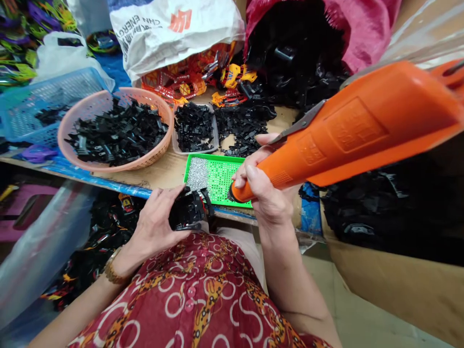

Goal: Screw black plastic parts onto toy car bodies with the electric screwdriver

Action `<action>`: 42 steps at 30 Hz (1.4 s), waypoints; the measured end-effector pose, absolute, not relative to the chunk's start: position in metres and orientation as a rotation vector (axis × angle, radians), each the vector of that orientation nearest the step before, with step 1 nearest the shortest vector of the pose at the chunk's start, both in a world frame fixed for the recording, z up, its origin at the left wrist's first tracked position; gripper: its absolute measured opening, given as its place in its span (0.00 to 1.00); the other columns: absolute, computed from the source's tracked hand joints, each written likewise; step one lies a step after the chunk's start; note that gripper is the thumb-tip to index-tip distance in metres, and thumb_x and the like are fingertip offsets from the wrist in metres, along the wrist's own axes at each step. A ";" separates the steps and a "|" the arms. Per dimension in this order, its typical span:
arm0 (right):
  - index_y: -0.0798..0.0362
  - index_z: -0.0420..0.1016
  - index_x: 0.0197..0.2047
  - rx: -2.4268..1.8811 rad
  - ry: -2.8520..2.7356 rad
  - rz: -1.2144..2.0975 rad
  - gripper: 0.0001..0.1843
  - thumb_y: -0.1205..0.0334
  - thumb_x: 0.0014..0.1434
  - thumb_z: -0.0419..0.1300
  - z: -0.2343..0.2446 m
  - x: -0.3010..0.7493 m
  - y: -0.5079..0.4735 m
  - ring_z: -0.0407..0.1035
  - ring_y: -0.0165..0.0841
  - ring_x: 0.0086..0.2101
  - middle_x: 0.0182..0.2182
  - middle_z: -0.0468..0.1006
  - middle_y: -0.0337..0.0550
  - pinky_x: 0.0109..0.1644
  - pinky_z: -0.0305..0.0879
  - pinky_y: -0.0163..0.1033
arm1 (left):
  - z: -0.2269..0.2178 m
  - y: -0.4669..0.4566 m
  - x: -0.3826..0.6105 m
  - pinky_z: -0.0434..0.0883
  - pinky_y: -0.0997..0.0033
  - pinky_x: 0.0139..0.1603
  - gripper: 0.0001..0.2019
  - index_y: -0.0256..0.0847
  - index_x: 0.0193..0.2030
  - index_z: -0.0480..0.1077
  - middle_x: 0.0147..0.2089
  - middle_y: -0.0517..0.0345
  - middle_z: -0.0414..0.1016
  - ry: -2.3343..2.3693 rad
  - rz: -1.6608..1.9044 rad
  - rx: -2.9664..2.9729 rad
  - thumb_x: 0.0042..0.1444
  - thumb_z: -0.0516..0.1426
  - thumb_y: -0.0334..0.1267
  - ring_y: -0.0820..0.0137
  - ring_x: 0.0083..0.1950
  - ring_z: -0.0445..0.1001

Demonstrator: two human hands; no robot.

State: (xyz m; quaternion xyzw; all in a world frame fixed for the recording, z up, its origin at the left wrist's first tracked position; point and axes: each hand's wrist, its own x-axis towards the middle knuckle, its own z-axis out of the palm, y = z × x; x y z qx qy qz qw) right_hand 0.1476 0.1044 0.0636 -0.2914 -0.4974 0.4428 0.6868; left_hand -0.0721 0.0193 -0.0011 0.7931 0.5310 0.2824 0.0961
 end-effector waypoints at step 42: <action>0.47 0.69 0.26 -0.719 -1.045 0.981 0.11 0.67 0.36 0.64 0.066 0.135 0.114 0.61 0.27 0.13 0.16 0.72 0.29 0.20 0.66 0.35 | -0.050 0.027 -0.117 0.60 0.78 0.13 0.23 0.42 0.43 0.68 0.21 0.72 0.65 1.631 1.486 0.383 0.36 0.65 0.37 0.76 0.16 0.62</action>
